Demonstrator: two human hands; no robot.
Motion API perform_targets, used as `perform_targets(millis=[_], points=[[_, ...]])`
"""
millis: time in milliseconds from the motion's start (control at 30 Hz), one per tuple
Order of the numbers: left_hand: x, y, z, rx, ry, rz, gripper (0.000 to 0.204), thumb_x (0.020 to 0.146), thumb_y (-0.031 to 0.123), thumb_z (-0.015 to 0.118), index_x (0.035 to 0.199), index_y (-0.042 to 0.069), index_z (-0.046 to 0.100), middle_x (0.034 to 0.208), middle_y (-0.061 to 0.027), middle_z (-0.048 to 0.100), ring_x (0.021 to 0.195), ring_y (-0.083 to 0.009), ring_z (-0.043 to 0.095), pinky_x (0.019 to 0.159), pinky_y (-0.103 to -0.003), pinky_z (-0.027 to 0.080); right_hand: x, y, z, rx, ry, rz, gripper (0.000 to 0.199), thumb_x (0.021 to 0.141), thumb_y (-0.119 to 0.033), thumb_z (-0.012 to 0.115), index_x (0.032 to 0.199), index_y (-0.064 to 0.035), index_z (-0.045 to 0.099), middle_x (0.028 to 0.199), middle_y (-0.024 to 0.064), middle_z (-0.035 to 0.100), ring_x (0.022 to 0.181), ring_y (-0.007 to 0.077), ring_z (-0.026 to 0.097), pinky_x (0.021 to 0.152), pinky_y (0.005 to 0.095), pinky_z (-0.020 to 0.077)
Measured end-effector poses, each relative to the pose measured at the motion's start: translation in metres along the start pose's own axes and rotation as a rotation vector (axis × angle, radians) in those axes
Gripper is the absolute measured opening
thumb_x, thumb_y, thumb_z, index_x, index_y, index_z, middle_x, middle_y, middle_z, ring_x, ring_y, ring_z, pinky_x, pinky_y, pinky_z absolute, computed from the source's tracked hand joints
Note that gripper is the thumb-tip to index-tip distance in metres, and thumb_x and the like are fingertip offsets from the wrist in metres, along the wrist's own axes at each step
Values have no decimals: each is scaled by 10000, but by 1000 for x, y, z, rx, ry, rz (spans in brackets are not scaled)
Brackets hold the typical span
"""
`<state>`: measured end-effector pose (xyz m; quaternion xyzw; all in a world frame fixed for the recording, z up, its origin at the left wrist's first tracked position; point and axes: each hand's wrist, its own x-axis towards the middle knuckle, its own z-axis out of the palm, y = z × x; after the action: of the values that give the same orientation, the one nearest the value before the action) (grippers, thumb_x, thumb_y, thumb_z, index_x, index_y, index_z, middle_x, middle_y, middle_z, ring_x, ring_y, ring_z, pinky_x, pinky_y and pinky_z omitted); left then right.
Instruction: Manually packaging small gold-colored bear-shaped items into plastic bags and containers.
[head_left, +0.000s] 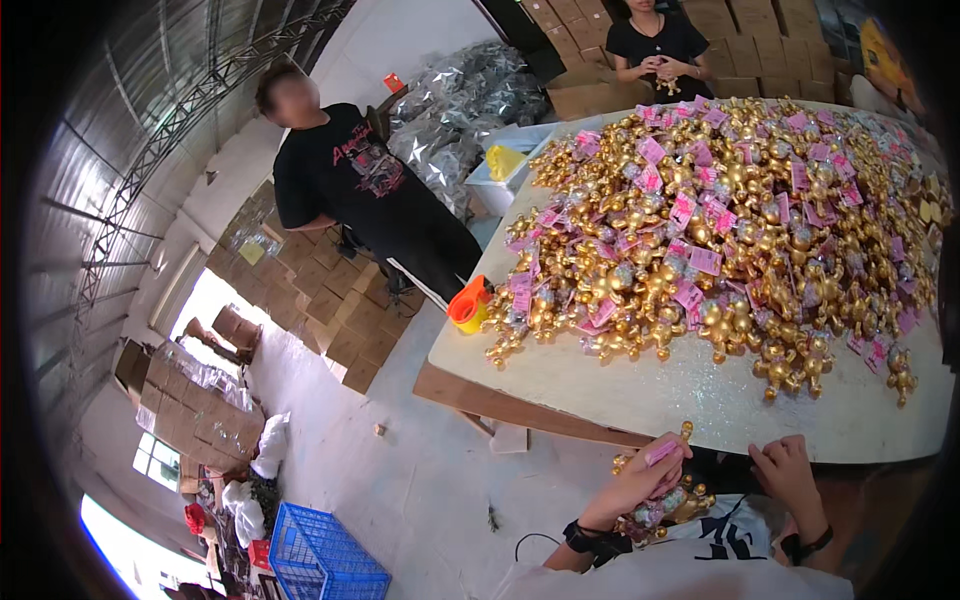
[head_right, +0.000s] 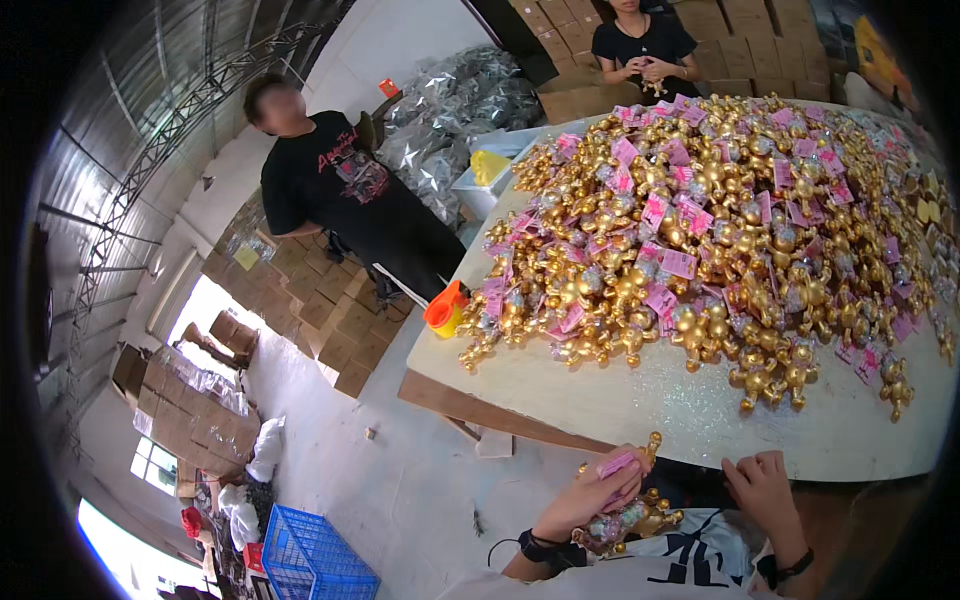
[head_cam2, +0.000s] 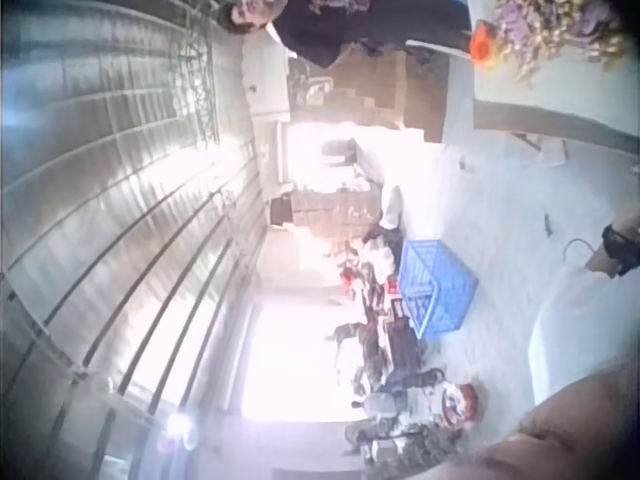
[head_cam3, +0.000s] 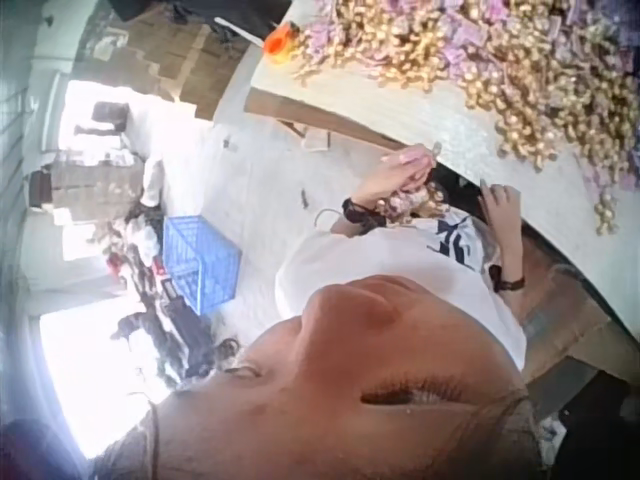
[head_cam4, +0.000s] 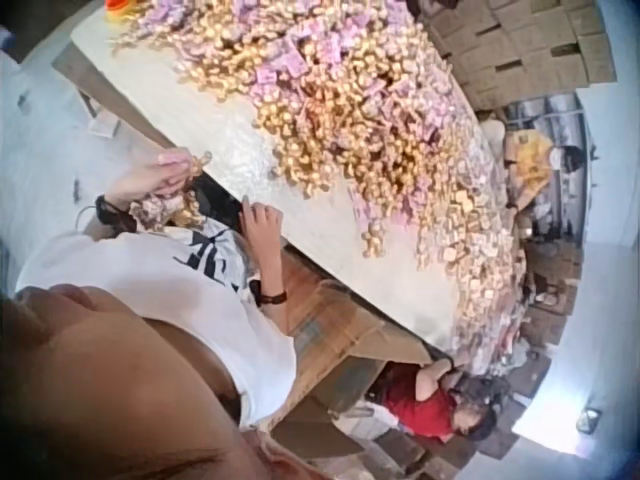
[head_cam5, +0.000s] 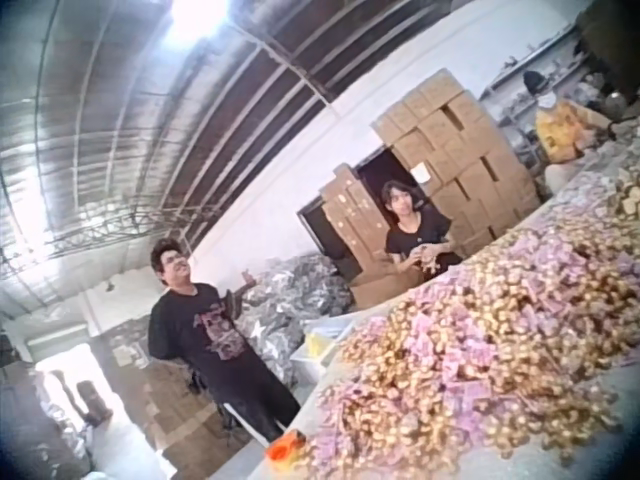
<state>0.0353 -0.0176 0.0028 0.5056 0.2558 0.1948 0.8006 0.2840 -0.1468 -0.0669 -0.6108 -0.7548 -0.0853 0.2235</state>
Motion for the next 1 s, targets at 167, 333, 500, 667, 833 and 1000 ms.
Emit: perform_targets(millis=[167, 333, 500, 667, 833, 1000], points=[[0, 4, 4, 49, -38, -38, 161, 997, 218, 418, 995, 75, 491, 632, 44, 349, 517, -24, 307, 446, -183, 242, -14, 12, 20, 66, 121, -69, 255, 645, -92, 710, 889, -72, 635, 801, 41, 525, 780, 248, 491, 727, 385, 423], [2, 13, 8, 195, 6, -39, 105, 972, 201, 478, 964, 98, 494, 693, 61, 387, 585, -15, 353, 494, -182, 281, 13, 2, 8, 316, 233, 71, 192, 669, -4, 671, 836, -62, 597, 849, 75, 543, 814, 267, 506, 730, 373, 427], [3, 6, 2, 244, 5, -28, 123, 954, 211, 518, 946, 90, 503, 745, 59, 414, 641, -18, 365, 543, -187, 316, 22, 18, 22, 597, 335, 279, 138, 774, 31, 594, 881, -33, 534, 897, 119, 529, 814, 246, 506, 750, 326, 420], [7, -5, 0, 360, 2, 148, 147, 946, 213, 536, 941, 70, 500, 777, 46, 422, 717, -43, 384, 623, -214, 360, 56, 34, -2, 979, 668, 465, 23, 879, -7, 496, 879, -25, 510, 862, 72, 461, 749, 150, 470, 686, 259, 392], [4, 5, 7, 353, 29, 133, 109, 946, 164, 530, 946, 55, 516, 827, 33, 470, 762, -44, 424, 658, -203, 380, 68, 18, -20, 895, 703, 343, 52, 845, 16, 515, 864, -29, 534, 820, 67, 461, 688, 125, 457, 586, 221, 357], [9, 16, 20, 283, 41, 124, 127, 956, 184, 522, 968, 59, 511, 841, 33, 480, 762, -35, 435, 668, -193, 389, 87, -36, -25, 840, 269, 15, 203, 658, -14, 738, 825, -82, 646, 739, 72, 641, 652, 234, 617, 570, 324, 480]])
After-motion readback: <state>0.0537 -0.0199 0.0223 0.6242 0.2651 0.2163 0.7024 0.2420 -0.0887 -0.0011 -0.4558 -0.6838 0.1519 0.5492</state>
